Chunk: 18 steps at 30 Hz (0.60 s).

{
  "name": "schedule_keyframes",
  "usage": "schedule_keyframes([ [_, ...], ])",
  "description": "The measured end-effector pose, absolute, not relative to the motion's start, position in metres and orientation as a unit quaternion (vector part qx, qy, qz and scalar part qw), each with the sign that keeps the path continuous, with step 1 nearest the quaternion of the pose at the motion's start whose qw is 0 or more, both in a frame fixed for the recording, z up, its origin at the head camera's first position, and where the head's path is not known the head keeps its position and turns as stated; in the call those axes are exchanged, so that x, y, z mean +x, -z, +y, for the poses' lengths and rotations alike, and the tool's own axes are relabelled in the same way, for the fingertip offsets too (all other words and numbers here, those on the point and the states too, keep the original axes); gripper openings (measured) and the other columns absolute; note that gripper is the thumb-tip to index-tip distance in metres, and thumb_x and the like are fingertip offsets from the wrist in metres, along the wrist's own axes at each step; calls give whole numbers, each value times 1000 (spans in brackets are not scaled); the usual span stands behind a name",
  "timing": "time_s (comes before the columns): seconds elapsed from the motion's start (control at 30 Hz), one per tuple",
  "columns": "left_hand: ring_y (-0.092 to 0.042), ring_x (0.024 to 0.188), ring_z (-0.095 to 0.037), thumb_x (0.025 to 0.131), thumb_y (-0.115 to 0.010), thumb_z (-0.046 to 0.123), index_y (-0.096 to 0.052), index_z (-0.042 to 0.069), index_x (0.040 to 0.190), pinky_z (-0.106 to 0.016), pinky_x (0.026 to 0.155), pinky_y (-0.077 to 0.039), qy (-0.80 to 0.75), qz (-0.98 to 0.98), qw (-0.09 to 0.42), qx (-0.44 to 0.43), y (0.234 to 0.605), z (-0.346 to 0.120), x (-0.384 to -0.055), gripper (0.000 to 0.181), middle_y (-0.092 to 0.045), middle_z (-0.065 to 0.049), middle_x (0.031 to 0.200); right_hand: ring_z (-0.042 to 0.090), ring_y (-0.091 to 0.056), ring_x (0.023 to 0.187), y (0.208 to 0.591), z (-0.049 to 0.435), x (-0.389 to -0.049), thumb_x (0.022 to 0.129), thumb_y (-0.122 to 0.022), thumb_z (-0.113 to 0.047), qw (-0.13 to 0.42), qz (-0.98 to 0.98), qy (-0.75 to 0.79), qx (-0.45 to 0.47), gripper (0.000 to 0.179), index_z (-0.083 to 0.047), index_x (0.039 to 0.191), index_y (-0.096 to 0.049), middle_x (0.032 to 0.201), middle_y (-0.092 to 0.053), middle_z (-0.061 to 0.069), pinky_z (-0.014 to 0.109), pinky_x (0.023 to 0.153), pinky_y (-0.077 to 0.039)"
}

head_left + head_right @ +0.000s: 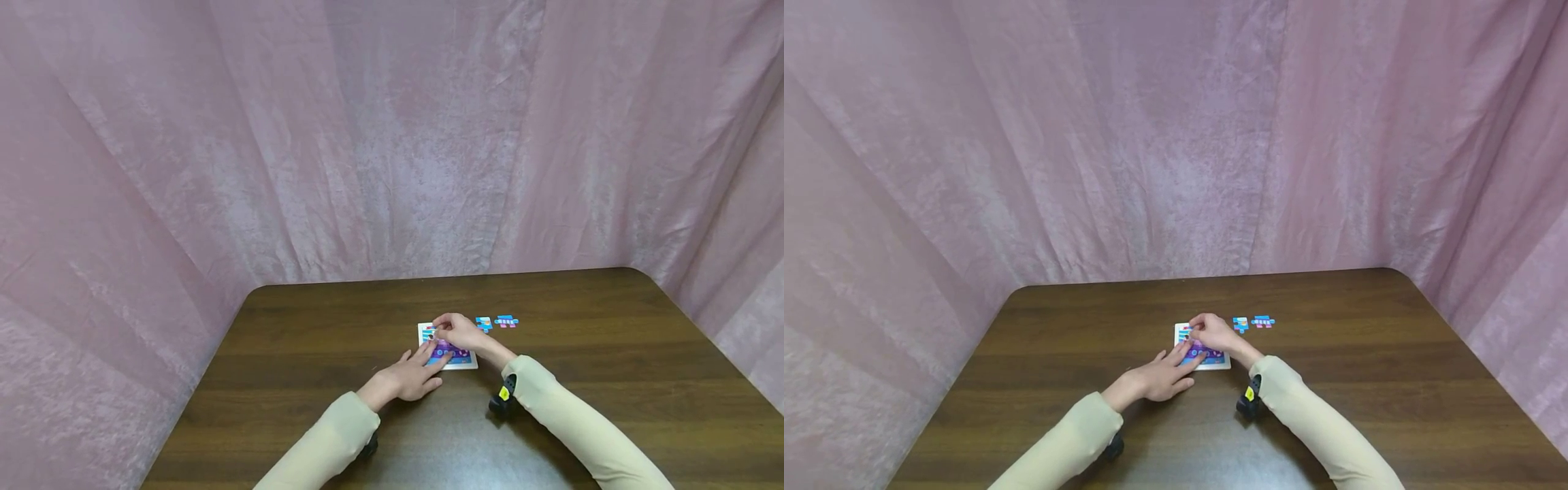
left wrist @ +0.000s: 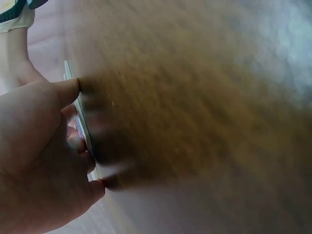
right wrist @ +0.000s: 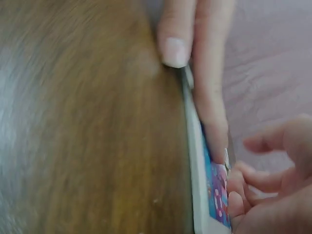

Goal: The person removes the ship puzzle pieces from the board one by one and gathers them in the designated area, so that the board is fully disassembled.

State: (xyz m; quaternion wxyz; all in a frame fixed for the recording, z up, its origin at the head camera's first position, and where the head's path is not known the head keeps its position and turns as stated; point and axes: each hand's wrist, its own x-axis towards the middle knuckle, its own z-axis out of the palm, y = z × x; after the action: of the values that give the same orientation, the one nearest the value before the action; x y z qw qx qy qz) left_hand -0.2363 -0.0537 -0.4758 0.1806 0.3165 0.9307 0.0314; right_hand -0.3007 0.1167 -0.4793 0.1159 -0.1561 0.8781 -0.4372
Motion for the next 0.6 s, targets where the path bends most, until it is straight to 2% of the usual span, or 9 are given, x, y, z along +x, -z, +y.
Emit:
schedule_keyframes([
  [0.17, -3, 152, -20, 104, -36, 41, -16, 31, 156, -51, 119, -20, -30, 930, 176, 321, 478, -54, -237, 56, -1, -8, 165, 21, -62, 89, 482, 115, -303, 88, -59, -5, 65, 909, 375, -170, 26, 6, 111, -64, 95, -67, 12, 35, 80, -51],
  [0.3, -3, 152, -20, 104, -36, 40, -16, 31, 156, -50, 119, -20, -31, 931, 176, 319, 479, -54, -237, 56, -1, -7, 165, 22, -63, 89, 481, 115, -304, 88, -59, -5, 66, 910, 371, -176, 25, 5, 110, -64, 94, -67, 12, 38, 82, -52],
  [0.6, -4, 152, -19, 104, -35, 41, -16, 31, 156, -50, 119, -21, -28, 932, 176, 317, 476, -53, -236, 56, -3, -8, 165, 22, -62, 90, 480, 114, -306, 92, -55, -7, 85, 898, 407, -144, 23, 4, 110, -62, 99, -66, 14, 35, 79, -52],
])
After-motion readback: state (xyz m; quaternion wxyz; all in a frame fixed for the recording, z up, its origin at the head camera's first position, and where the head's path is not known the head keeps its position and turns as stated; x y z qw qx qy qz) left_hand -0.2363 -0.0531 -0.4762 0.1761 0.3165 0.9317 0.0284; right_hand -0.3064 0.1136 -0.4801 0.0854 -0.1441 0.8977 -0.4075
